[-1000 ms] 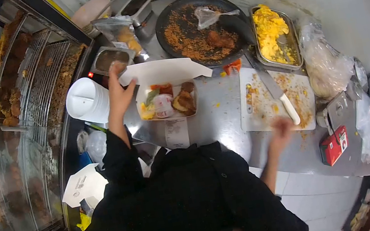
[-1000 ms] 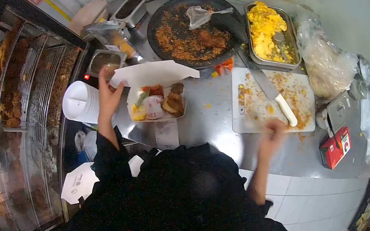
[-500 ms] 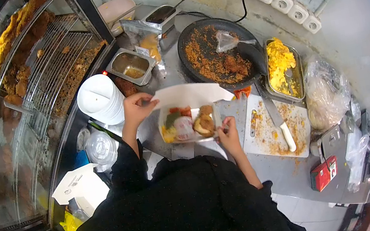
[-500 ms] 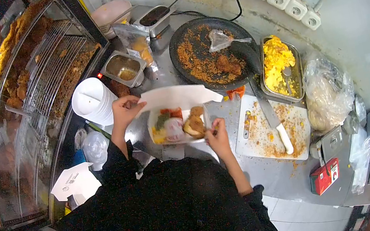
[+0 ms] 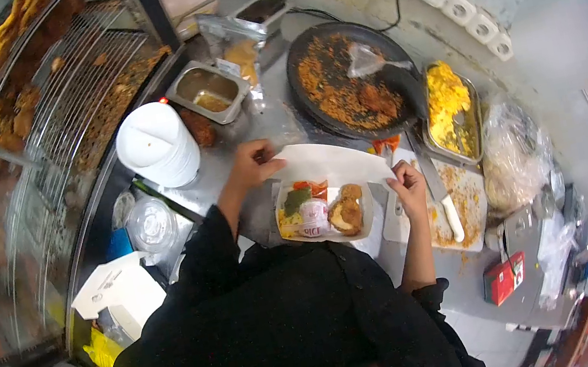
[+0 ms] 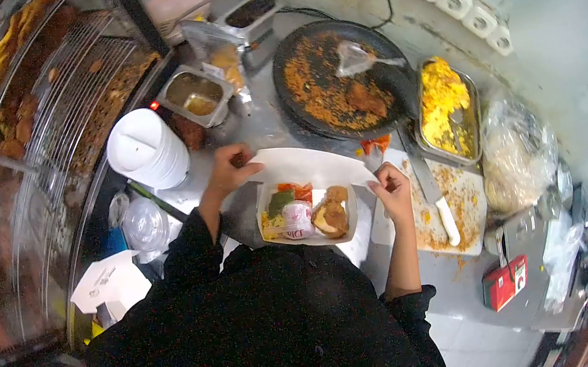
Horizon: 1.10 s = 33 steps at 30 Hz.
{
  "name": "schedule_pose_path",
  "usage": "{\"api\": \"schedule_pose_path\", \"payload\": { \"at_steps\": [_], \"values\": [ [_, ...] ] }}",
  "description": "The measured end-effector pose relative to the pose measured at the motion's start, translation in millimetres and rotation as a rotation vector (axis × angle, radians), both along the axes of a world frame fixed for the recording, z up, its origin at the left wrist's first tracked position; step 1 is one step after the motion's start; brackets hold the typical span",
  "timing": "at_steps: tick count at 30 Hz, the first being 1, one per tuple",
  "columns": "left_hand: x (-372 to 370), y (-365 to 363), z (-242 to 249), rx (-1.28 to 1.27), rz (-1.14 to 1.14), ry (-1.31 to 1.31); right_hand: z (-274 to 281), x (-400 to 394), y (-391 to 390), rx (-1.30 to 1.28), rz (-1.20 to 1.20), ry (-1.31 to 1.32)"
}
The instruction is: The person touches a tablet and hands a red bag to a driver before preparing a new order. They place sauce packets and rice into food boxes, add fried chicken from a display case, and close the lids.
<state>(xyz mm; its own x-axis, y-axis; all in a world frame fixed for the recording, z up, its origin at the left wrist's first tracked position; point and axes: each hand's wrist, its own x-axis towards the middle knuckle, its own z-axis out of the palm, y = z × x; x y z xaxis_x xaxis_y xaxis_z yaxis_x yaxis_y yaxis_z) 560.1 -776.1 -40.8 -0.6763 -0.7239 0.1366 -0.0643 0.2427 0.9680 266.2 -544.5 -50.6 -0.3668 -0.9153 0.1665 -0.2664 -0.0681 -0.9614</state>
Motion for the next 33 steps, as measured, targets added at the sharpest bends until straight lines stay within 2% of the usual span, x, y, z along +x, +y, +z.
{"api": "schedule_pose_path", "payload": {
  "at_steps": [1,2,3,4,7,10,12,14,15,18,19,21,24,25,28,33],
  "values": [
    [-7,4,-5,0.057,-0.022,0.063,7,16,-13,-0.048,-0.044,-0.142],
    [-21,18,4,0.223,0.054,0.255,11,26,-19,-0.087,-0.092,-0.287],
    [-38,32,13,0.385,0.128,0.451,-6,26,-21,-0.014,-0.107,-0.252],
    [-50,39,14,0.358,0.205,0.473,-4,37,-29,-0.003,-0.162,-0.206],
    [-67,49,13,0.319,0.394,0.531,12,84,-46,0.041,-0.349,-0.139],
    [-81,47,8,0.337,0.51,0.598,25,110,-63,-0.101,-0.393,-0.06],
    [-97,41,-9,0.338,0.58,0.638,5,113,-70,-0.081,-0.392,-0.036],
    [-108,33,-24,0.308,0.542,0.571,3,121,-77,-0.137,-0.413,-0.046],
    [-111,30,-30,0.294,0.527,0.537,-3,121,-78,-0.114,-0.452,0.065],
    [-113,30,-12,0.376,0.6,0.404,-11,101,-79,-0.105,-0.452,-0.049],
    [-111,33,-6,0.216,0.579,0.433,5,98,-75,-0.057,-0.563,-0.048],
    [-102,39,12,-0.111,0.522,0.478,50,88,-64,-0.023,-0.468,0.181],
    [-75,42,39,-0.454,0.237,0.192,82,69,-57,-0.081,-0.265,0.518],
    [-73,40,47,-0.485,0.24,0.19,91,70,-57,-0.107,-0.223,0.564],
    [-63,5,52,-0.841,0.059,0.252,96,64,-63,-0.146,-0.119,0.557],
    [-55,-14,45,-1.133,-0.185,0.283,79,43,-69,-0.297,-0.018,0.8]
  ]
}}
